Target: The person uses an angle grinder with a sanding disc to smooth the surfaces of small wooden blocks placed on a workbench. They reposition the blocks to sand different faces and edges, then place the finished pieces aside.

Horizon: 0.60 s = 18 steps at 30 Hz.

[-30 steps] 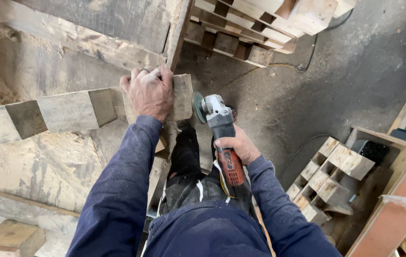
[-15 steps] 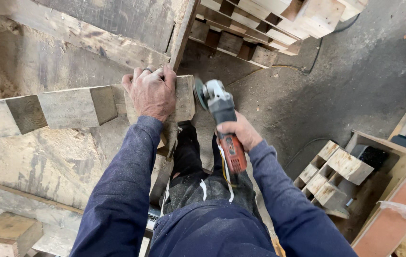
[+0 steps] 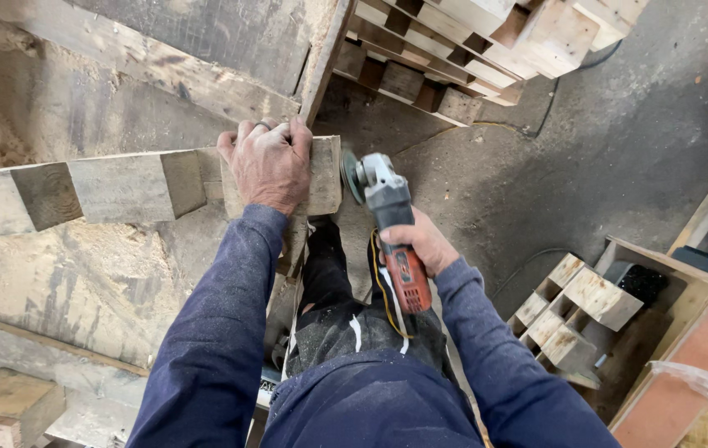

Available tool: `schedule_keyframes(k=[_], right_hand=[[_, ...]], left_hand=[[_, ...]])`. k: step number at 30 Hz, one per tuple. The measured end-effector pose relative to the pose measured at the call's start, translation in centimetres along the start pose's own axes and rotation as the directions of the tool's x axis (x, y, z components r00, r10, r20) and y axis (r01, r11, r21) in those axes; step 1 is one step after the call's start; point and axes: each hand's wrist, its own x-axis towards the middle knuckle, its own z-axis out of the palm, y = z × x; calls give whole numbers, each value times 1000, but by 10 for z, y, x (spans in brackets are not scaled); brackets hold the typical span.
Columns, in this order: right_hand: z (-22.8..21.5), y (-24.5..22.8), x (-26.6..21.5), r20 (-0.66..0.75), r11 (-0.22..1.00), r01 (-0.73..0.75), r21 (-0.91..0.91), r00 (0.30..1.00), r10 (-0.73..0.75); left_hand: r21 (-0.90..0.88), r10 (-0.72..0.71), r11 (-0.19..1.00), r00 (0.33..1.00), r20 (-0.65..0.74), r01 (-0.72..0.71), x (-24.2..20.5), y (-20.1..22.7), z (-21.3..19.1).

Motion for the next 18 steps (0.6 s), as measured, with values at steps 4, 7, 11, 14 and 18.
schedule_keyframes(k=[4,7,11,14,18], right_hand=[[-1,1,-1,21,1000,26,-17,999,-26],[0,-5,8,0,998,41,42,999,-41],[5,-2,4,-21,1000,3,27,1000,-3],[12,6,-17,-19,1000,-2,18,1000,2],[18,3,-38,33,996,83,23,996,-84]], left_hand=[[-14,-23,1000,1000,6,24,-2,0,1],[-19,2,1000,999,-37,-2,-1,0,0],[-10,0,1000,999,-32,0,-1,1,0],[-14,-16,1000,1000,-5,16,-1,1,0],[-9,-17,1000,1000,9,17,1,0,-1]])
